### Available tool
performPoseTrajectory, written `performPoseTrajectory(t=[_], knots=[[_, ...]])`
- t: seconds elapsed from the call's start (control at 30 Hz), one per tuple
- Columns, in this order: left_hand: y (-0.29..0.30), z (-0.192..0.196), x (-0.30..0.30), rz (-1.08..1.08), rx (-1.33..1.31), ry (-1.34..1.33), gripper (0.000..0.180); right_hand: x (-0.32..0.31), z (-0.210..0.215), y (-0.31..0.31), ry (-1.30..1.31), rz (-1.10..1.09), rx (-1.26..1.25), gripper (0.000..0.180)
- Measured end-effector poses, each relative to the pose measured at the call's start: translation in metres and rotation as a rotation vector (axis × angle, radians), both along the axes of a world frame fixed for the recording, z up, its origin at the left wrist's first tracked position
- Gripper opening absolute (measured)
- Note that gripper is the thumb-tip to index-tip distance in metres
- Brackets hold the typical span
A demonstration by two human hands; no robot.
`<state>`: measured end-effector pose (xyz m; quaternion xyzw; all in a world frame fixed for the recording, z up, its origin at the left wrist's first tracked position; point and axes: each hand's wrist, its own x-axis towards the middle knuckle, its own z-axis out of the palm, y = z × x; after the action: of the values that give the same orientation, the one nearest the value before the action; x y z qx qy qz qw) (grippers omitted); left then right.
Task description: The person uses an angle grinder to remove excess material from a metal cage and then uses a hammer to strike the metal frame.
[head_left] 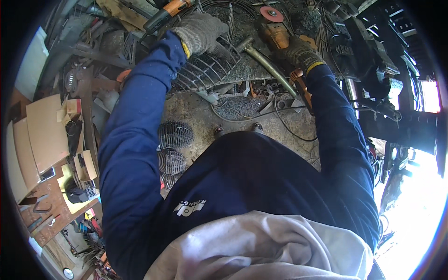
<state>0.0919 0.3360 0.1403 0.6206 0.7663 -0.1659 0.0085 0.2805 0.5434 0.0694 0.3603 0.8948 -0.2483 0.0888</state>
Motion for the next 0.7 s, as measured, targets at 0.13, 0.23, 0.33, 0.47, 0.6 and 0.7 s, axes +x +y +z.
performPoseTrajectory(t=[0.13, 0.23, 0.33, 0.47, 0.6, 0.7], knots=[[-0.009, -0.012, -0.022, -0.163, 0.13, -0.158, 0.057, 0.006, 0.001, -0.02, 0.065, -0.034, 0.165, 0.083], [-0.029, 0.004, -0.018, -0.101, -0.027, -0.195, 0.053, 0.01, -0.005, -0.042, 0.145, -0.066, 0.282, 0.08], [-0.06, 0.052, 0.012, -0.065, 0.04, -0.386, 0.048, 0.017, -0.006, -0.043, 0.148, -0.095, 0.299, 0.078], [-0.13, 0.052, -0.02, 0.137, 0.379, -0.687, 0.047, 0.014, -0.006, -0.047, 0.145, -0.099, 0.287, 0.078], [-0.184, 0.049, -0.031, 0.379, 0.851, -0.806, 0.055, 0.014, 0.006, -0.066, 0.224, -0.076, 0.437, 0.069], [-0.205, 0.012, -0.022, 0.54, 1.367, -1.104, 0.045, 0.022, 0.004, -0.09, 0.484, 0.049, 0.551, 0.06]])
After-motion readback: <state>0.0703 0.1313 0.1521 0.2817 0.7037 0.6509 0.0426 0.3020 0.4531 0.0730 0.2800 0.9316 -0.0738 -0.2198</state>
